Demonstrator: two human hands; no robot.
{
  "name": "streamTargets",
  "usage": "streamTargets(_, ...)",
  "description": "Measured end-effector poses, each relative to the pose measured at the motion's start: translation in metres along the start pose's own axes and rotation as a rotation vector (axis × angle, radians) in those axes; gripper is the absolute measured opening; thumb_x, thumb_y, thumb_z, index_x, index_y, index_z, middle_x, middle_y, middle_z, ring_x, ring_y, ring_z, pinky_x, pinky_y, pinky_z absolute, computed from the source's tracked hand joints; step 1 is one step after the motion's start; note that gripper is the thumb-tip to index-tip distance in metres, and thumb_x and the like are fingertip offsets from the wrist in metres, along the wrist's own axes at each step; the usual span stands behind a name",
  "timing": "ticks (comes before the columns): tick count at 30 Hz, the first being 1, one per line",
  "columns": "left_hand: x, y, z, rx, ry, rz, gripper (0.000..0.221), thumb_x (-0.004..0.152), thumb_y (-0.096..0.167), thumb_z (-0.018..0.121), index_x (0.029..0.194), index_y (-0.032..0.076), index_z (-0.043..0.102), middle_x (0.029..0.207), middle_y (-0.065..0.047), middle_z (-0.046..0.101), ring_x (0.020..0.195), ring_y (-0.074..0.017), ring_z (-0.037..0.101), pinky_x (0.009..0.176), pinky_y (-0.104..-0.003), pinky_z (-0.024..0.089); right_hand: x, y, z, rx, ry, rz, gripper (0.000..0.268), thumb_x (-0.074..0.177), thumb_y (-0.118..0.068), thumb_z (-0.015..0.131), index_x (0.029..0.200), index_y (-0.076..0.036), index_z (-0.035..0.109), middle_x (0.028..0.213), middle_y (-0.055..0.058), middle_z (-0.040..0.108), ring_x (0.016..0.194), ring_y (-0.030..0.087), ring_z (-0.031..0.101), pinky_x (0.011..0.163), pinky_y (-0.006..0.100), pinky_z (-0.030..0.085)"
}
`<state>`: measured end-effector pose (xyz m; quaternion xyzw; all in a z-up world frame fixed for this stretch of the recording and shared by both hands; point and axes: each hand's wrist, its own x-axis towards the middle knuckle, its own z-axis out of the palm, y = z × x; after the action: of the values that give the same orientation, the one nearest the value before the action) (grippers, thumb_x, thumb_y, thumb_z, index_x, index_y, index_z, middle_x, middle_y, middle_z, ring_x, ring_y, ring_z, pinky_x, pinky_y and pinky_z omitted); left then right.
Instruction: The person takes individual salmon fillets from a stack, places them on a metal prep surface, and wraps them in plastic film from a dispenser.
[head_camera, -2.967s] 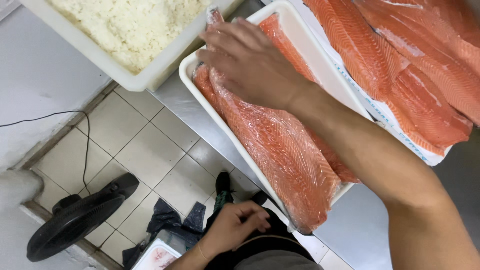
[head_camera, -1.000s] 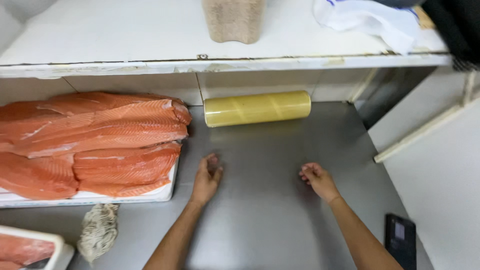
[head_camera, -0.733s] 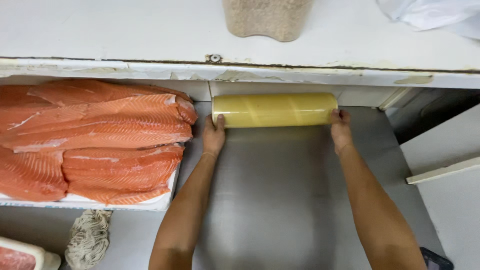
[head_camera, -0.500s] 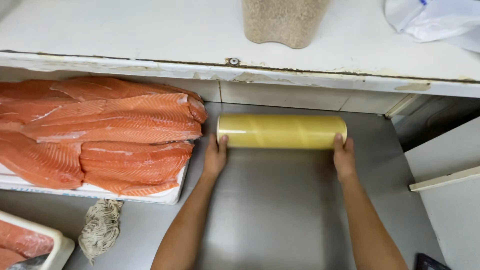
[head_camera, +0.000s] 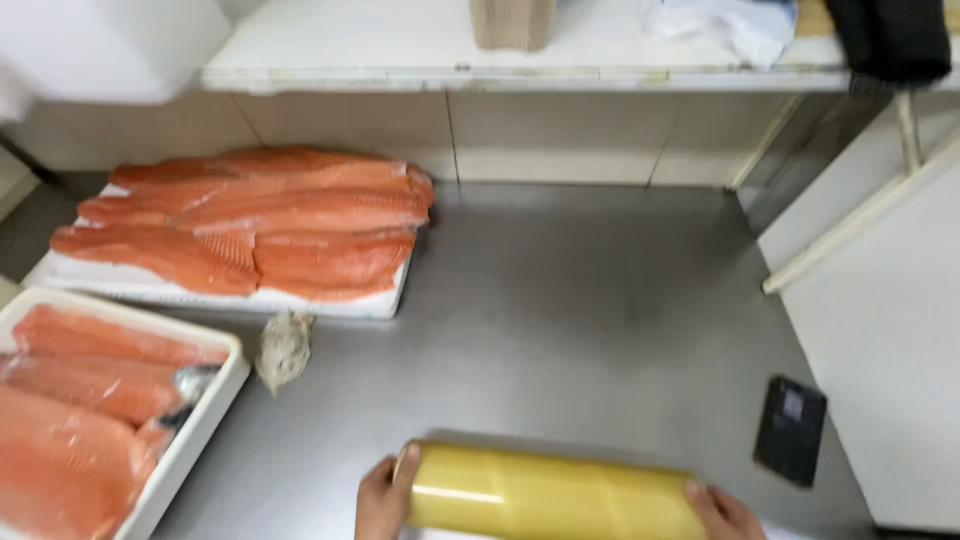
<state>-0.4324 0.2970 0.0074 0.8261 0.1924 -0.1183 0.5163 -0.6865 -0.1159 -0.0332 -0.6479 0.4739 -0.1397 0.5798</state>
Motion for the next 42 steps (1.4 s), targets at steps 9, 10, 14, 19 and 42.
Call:
streamTargets(9, -0.037, -0.021, -0.032, -0.225, -0.326, 0.150, 0.075, 0.111, 0.063, 0.033, 0.132, 0.009, 0.081, 0.130, -0.009, 0.080, 0.129, -0.0206, 0.069, 0.115, -0.034, 0.049, -0.069, -0.003, -0.002, -0.007, -0.006, -0.076, 0.055, 0.129, -0.041, 0.042, 0.138, 0.003, 0.074, 0.133, 0.015, 0.074, 0.126, 0.024, 0.063, 0.109, 0.040, 0.046)
streamTargets(10, -0.033, -0.026, -0.030, -0.219, -0.321, 0.267, 0.062, 0.115, 0.056, 0.033, 0.125, 0.011, 0.075, 0.123, -0.006, 0.075, 0.123, -0.0185, 0.066, 0.112, -0.033, 0.047, -0.066, 0.002, -0.002, 0.027, 0.002, -0.111, 0.052, 0.130, -0.039, 0.044, 0.137, 0.003, 0.073, 0.131, 0.015, 0.073, 0.123, 0.024, 0.063, 0.107, 0.039, 0.047)
streamTargets(14, -0.011, -0.033, -0.037, -0.127, -0.248, 0.528, 0.052, 0.112, 0.047, 0.052, 0.147, 0.010, 0.063, 0.146, -0.009, 0.070, 0.129, -0.0221, 0.066, 0.112, -0.037, 0.052, -0.057, 0.026, -0.010, 0.042, -0.016, -0.217, 0.046, 0.135, -0.037, 0.047, 0.121, -0.001, 0.072, 0.119, 0.006, 0.068, 0.114, 0.017, 0.060, 0.099, 0.036, 0.048)
streamTargets(19, 0.002, -0.013, -0.069, 0.224, -0.384, 1.069, 0.043, 0.113, 0.034, 0.065, 0.146, 0.008, 0.069, 0.148, -0.012, 0.064, 0.142, -0.0322, 0.056, 0.126, -0.045, 0.044, -0.070, 0.052, -0.023, -0.072, -0.020, -0.246, 0.046, 0.136, -0.036, 0.043, 0.110, -0.005, 0.064, 0.107, 0.002, 0.058, 0.104, 0.017, 0.050, 0.093, 0.034, 0.039)
streamTargets(42, -0.014, 0.036, -0.092, 1.002, -0.560, 0.935, 0.014, 0.106, 0.027, 0.073, 0.115, 0.017, 0.073, 0.107, -0.003, 0.067, 0.116, -0.0295, 0.073, 0.098, -0.042, 0.067, -0.084, 0.037, -0.040, -0.072, -0.034, -0.245, 0.034, 0.126, -0.020, 0.054, 0.123, 0.000, 0.080, 0.111, 0.014, 0.081, 0.109, 0.021, 0.066, 0.108, 0.052, 0.057)
